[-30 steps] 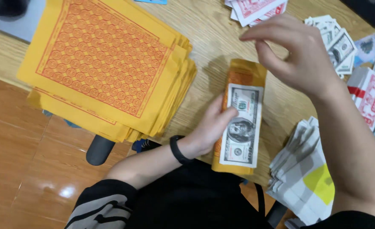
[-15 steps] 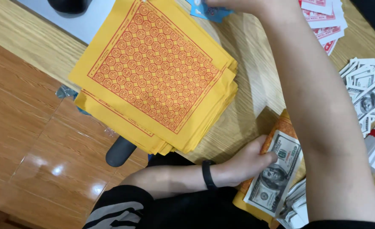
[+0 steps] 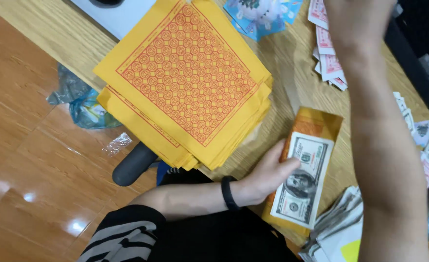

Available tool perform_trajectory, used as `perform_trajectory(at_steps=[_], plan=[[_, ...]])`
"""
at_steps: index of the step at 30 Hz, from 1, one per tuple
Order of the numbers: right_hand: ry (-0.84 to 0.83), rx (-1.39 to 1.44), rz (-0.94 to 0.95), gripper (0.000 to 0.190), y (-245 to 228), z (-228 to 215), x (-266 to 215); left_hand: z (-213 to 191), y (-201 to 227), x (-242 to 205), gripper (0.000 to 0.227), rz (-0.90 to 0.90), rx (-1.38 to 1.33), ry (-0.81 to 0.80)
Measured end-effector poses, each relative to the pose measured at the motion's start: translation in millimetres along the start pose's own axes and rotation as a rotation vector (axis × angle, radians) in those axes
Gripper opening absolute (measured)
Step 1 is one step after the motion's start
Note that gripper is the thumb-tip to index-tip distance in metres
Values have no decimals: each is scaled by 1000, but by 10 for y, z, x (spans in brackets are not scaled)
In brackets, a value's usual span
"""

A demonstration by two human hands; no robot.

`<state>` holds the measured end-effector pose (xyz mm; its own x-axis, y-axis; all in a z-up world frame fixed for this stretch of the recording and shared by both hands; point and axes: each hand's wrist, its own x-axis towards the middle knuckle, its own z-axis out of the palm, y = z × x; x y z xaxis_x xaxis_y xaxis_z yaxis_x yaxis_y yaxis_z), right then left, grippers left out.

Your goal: The person folds yellow joss paper sheets and inserts imitation paper currency inside the folds.

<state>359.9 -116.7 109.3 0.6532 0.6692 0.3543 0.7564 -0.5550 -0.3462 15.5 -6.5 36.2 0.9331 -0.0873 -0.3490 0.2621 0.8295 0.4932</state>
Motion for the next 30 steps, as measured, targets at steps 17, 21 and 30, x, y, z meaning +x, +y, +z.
perform_trajectory(at_steps=[17, 21, 30], plan=[[27, 125, 233, 15, -2607, -234, -1692, 104, 486, 90, 32, 348, -99, -112], [-104, 185, 163, 21, -2483, -271, -1628, 41, 499, 109, 22, 281, -46, -74], [-319, 252, 415, 20, -1225, -225, -739, 54, 497, 86, 32, 239, -101, 17]])
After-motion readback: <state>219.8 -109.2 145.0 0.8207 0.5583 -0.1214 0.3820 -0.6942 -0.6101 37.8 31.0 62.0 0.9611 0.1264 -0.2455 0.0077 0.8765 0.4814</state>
